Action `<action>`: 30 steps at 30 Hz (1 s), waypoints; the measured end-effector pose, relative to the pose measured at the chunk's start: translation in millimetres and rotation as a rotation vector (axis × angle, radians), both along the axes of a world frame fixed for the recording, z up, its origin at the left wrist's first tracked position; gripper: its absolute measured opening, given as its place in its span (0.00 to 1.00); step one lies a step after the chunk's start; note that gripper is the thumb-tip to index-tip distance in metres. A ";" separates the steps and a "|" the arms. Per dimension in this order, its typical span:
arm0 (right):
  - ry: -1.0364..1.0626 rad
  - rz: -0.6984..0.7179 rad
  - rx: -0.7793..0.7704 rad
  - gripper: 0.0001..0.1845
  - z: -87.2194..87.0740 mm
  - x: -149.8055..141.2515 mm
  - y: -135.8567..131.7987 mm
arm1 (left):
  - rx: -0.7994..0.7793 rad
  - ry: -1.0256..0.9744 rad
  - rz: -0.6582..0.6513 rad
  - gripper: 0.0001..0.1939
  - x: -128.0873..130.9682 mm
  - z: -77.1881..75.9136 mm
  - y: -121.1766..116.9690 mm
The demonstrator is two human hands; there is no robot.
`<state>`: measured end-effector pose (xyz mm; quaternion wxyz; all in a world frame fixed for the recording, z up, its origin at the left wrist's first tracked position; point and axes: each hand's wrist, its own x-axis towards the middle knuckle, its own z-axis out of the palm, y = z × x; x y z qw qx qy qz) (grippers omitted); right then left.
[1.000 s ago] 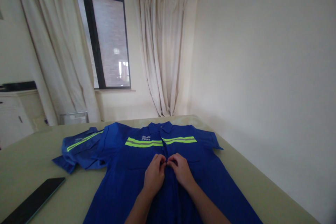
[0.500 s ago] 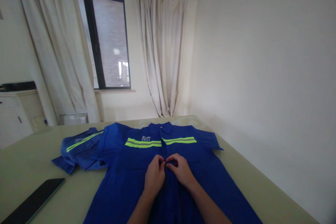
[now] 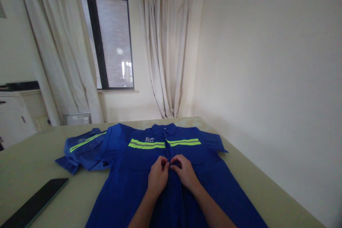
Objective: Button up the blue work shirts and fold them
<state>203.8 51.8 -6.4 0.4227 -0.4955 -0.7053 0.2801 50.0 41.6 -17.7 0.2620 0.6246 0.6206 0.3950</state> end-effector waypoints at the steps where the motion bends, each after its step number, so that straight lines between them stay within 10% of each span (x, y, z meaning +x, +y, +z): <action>1: -0.003 -0.006 0.000 0.08 -0.2 -0.1 0.1 | 0.005 -0.006 -0.003 0.04 0.0 0.2 -0.2; 30: -0.073 -0.070 0.056 0.05 -1.2 0.1 -0.7 | 0.081 -0.016 -0.081 0.09 -3.0 4.2 -0.6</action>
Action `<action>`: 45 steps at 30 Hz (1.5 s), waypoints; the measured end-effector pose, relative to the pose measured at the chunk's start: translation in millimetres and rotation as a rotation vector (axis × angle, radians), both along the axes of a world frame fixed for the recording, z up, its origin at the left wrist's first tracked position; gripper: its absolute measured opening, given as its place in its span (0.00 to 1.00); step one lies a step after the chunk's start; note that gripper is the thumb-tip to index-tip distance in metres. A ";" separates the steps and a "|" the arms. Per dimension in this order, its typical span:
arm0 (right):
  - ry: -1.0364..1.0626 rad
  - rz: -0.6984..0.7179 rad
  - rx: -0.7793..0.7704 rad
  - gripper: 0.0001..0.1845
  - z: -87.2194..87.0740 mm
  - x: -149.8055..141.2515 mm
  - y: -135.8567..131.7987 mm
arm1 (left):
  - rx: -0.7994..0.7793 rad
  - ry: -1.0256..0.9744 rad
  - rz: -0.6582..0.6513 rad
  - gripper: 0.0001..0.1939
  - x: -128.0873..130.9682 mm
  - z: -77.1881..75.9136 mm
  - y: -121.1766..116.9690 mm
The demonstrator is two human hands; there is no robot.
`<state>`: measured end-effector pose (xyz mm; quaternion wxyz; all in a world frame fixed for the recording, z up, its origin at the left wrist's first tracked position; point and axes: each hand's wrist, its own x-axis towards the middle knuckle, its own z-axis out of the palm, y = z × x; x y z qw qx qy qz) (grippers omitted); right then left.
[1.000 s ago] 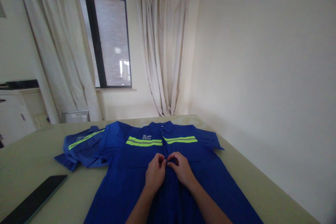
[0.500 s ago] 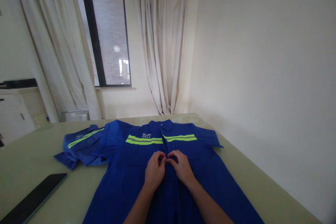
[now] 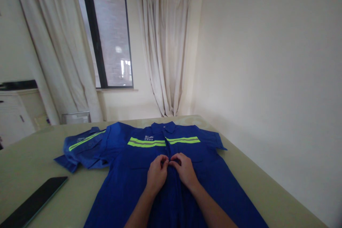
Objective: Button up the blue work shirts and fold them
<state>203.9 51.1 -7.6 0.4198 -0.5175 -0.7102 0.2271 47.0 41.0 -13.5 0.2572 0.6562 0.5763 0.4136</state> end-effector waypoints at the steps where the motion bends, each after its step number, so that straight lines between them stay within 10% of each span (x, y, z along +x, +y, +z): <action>1: 0.001 -0.002 0.000 0.05 0.2 -0.2 -0.3 | -0.001 0.001 0.000 0.09 0.0 -0.2 0.1; 34: -0.062 -0.031 -0.058 0.05 -4.9 -1.7 4.8 | 0.003 0.074 -0.033 0.13 0.3 -1.8 -6.5; 45: -0.301 -0.118 -0.190 0.21 11.6 -10.1 -24.9 | 0.092 0.568 -0.092 0.24 6.6 -11.4 -58.3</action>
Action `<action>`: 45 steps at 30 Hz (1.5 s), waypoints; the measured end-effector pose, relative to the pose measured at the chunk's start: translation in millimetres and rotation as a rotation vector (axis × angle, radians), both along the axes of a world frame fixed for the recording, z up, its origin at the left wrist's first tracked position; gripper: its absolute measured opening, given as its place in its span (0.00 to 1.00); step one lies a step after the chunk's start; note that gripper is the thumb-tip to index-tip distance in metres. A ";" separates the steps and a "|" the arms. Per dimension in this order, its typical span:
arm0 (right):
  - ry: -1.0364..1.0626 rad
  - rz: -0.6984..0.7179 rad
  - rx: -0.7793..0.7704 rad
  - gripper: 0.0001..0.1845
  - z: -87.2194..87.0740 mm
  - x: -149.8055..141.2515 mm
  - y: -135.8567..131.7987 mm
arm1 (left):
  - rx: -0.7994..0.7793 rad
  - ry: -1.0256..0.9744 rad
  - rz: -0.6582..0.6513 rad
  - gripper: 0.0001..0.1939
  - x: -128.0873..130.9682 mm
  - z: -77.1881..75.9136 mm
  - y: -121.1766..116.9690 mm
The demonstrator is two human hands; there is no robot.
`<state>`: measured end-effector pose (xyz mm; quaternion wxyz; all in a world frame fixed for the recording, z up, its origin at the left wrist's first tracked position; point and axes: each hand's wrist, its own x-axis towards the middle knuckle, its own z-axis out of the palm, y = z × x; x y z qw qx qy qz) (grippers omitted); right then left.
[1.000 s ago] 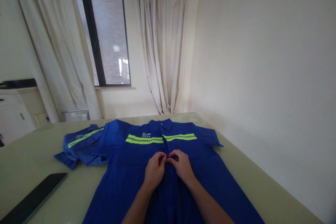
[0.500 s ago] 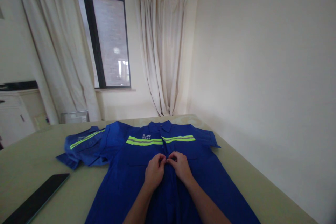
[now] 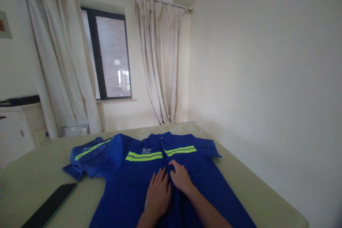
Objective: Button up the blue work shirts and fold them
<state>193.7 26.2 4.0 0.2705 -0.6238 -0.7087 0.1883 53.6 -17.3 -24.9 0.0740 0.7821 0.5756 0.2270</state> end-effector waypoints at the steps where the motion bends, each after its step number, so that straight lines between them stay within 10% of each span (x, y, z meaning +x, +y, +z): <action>1: -0.049 -0.016 -0.042 0.18 4.8 -1.9 0.4 | -0.006 0.041 -0.011 0.25 1.0 -2.0 -7.1; 9: -0.221 -0.069 0.029 0.13 11.6 -22.8 2.5 | -0.041 0.245 -0.068 0.29 -3.3 -27.7 -41.7; 14: -0.104 -0.083 0.037 0.08 -5.2 -20.0 6.1 | -0.063 0.244 -0.041 0.23 5.3 21.2 -39.3; 19: 0.241 -0.137 0.012 0.07 -14.8 -2.9 23.4 | -0.249 0.156 0.148 0.18 5.0 66.5 13.9; 28: 0.732 -0.182 -0.009 0.14 -18.8 7.6 34.7 | -0.016 -0.012 0.031 0.14 -4.5 16.8 39.4; 45: 0.497 0.056 0.005 0.13 -18.4 12.8 32.0 | -0.038 -0.018 0.044 0.14 -4.0 21.7 38.6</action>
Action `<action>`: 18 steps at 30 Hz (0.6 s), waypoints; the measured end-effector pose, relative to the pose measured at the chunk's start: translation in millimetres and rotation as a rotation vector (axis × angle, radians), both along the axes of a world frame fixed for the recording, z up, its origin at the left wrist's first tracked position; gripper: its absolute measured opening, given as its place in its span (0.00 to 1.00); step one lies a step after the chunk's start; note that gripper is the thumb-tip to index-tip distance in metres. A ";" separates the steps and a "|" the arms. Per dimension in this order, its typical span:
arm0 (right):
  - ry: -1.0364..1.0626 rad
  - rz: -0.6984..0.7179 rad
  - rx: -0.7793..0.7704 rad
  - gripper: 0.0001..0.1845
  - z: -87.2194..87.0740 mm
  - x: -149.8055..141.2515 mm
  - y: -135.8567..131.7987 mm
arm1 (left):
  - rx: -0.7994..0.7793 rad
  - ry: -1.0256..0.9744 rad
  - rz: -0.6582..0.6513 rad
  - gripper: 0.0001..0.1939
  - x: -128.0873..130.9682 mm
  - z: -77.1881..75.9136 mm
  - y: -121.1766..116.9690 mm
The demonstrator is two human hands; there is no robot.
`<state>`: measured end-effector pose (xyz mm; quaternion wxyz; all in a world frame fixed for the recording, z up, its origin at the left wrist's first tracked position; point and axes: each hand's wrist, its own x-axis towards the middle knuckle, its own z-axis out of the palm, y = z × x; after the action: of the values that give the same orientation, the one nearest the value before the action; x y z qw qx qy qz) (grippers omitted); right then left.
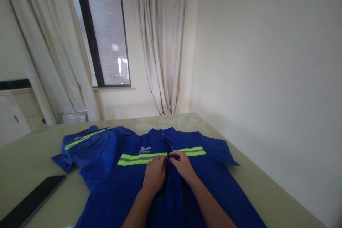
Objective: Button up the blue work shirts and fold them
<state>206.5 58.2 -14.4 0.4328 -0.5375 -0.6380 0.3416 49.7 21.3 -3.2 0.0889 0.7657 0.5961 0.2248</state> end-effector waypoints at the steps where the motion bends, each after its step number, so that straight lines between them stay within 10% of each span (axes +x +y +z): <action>1: -0.014 0.014 -0.012 0.14 1.2 2.2 0.2 | -0.007 0.002 -0.002 0.15 -0.1 0.2 0.4; 18: -0.826 -0.079 0.041 0.12 34.2 -33.8 20.0 | 0.057 0.278 0.047 0.29 13.4 -28.4 -19.6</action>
<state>172.7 78.1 19.8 0.1637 -0.6447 -0.7436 0.0676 63.1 1.7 -31.6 -0.0216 0.7775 0.6138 0.1351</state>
